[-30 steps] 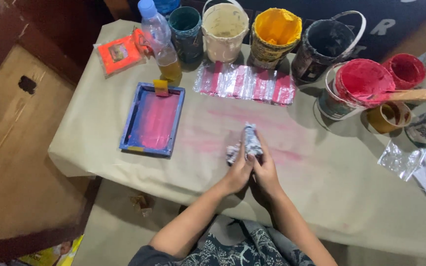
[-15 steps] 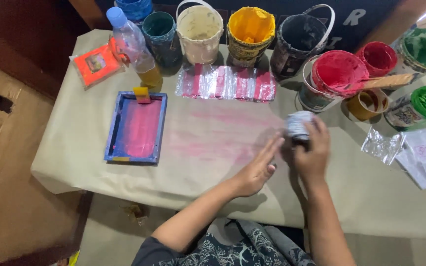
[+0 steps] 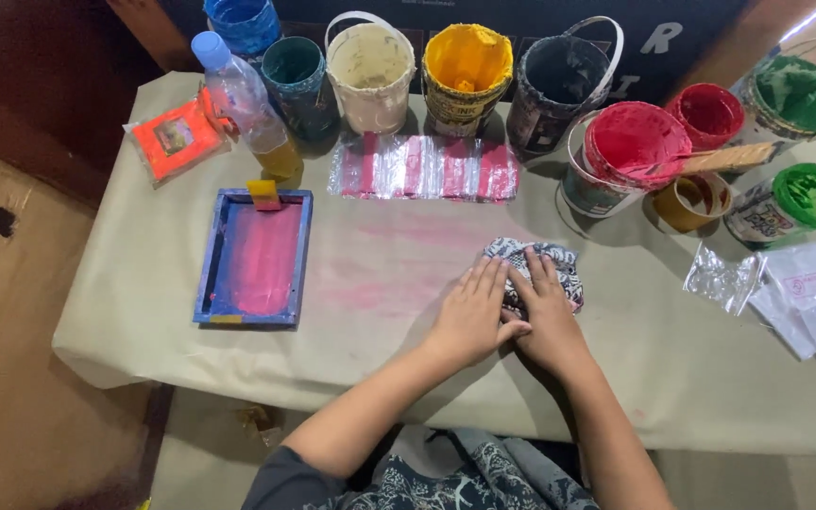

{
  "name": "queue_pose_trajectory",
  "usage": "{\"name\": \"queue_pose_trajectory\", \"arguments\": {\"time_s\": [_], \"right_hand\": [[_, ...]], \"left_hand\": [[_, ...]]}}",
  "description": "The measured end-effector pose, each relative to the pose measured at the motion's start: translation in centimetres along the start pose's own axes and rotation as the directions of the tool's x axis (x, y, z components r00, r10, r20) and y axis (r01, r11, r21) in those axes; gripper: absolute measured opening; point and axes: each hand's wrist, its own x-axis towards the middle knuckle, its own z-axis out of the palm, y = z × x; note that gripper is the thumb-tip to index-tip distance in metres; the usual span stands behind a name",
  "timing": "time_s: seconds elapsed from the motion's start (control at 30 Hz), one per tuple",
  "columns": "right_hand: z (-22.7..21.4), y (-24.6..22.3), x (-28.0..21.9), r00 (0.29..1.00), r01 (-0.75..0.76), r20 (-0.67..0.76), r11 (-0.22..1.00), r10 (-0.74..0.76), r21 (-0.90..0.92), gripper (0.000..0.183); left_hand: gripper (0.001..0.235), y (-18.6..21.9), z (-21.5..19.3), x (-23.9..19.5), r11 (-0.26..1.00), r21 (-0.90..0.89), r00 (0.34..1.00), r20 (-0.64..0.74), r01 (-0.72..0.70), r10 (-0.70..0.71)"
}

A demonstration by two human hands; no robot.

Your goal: The person wipes a table surface with a patterned cloth, then places a clear plastic sheet on the table. They use a wooden stick to scoop pink paint from a bucket and spread it onto a blue screen printing frame. Finally, they use a yellow squeegee to spread the paint evenly across the screen.

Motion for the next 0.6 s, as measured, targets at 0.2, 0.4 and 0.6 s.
{"name": "queue_pose_trajectory", "arguments": {"time_s": [0.2, 0.4, 0.6], "right_hand": [[1.4, 2.0, -0.4, 0.998, -0.056, -0.026, 0.994, 0.059, 0.094, 0.069], [-3.7, 5.7, -4.4, 0.971, -0.238, 0.001, 0.959, 0.241, 0.151, 0.044], [-3.8, 6.2, -5.1, 0.797, -0.232, -0.328, 0.759, 0.507, 0.609, 0.017]], "left_hand": [[0.09, -0.6, 2.0, 1.5, 0.991, 0.131, 0.998, -0.048, -0.041, 0.048], [0.072, -0.7, 0.5, 1.7, 0.975, 0.172, 0.983, -0.095, -0.137, 0.155], [0.068, -1.9, 1.6, 1.8, 0.975, 0.147, 0.979, -0.091, -0.166, 0.181]]}}
